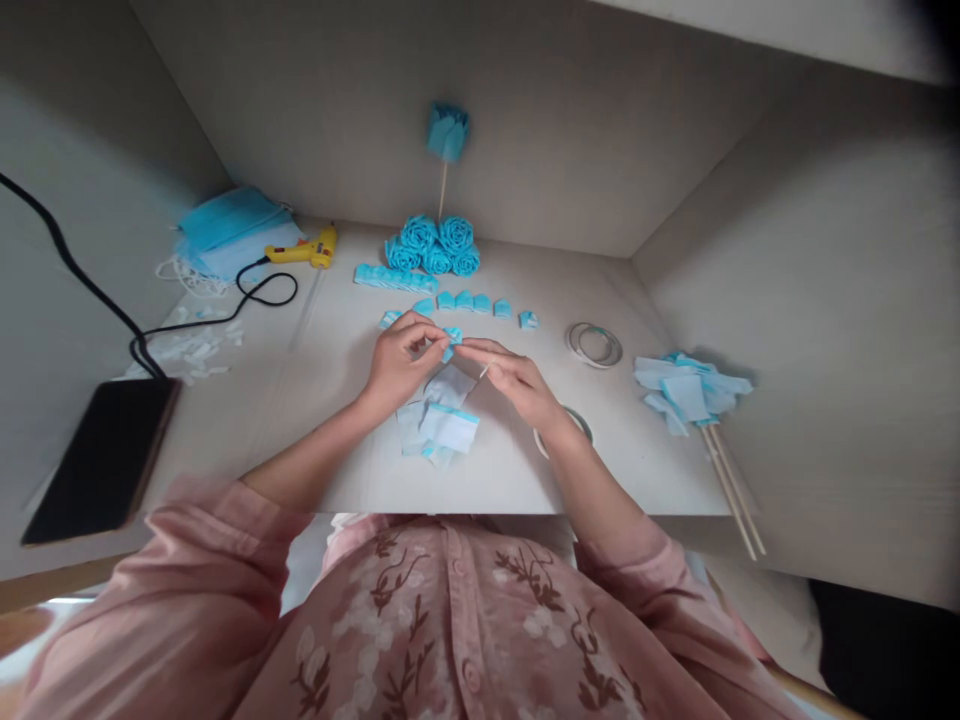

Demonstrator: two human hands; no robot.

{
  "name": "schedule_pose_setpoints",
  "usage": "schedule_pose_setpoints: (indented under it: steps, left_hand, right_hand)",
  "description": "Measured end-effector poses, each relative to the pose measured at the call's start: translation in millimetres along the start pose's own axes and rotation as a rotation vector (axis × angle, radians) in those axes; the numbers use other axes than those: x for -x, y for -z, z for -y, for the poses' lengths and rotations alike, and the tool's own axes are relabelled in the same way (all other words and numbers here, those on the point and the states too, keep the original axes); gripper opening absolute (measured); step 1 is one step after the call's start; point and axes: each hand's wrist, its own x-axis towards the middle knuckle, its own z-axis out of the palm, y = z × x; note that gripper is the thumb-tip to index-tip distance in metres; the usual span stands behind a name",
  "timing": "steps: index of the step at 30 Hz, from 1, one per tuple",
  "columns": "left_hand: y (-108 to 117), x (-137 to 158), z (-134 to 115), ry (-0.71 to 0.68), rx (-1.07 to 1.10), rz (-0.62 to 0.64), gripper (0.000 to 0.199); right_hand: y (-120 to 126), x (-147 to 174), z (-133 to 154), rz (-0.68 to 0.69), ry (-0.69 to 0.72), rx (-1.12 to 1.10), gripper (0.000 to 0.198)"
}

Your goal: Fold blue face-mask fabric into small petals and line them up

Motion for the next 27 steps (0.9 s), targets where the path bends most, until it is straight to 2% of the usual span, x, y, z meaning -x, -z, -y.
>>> schedule_pose_setpoints:
  steps: [7, 11, 14, 16, 20, 23, 27]
  left_hand:
    - [-1.1, -0.6, 0.6, 0.066, 0.071, 0.031, 0.013]
    - [-2.7, 0.0, 4.5, 0.129, 0.082, -0.002, 0.011]
    - [-3.1, -0.6, 6.5, 0.213, 0.159, -0.024, 0.026]
    - [-2.2, -1.6, 5.2, 0.271, 0.256, 0.028, 0.035]
    - [1.4, -3.0, -0.5, 0.393, 0.397, 0.174, 0.029]
    - [3.4, -3.6, -1.8, 0.425, 0.402, 0.161, 0.028]
    - [4.0, -3.7, 0.0, 0.407, 0.370, 0.142, 0.024]
  right_hand:
    - [-0.1, -0.2, 0.4, 0.016, 0.010, -0.014, 0.041]
    - [-0.6, 0.0, -0.6, -0.002, -0.011, -0.027, 0.042]
    - [-1.4, 0.6, 0.3, -0.012, -0.018, -0.068, 0.042]
    - [-2.1, 1.1, 1.2, -0.022, -0.030, -0.106, 0.042]
    - [-2.7, 1.3, 1.5, -0.030, -0.052, -0.144, 0.041]
    - [-1.4, 0.2, 0.9, -0.037, -0.034, -0.156, 0.040]
    - [1.7, -1.6, 0.1, -0.112, -0.044, -0.167, 0.045]
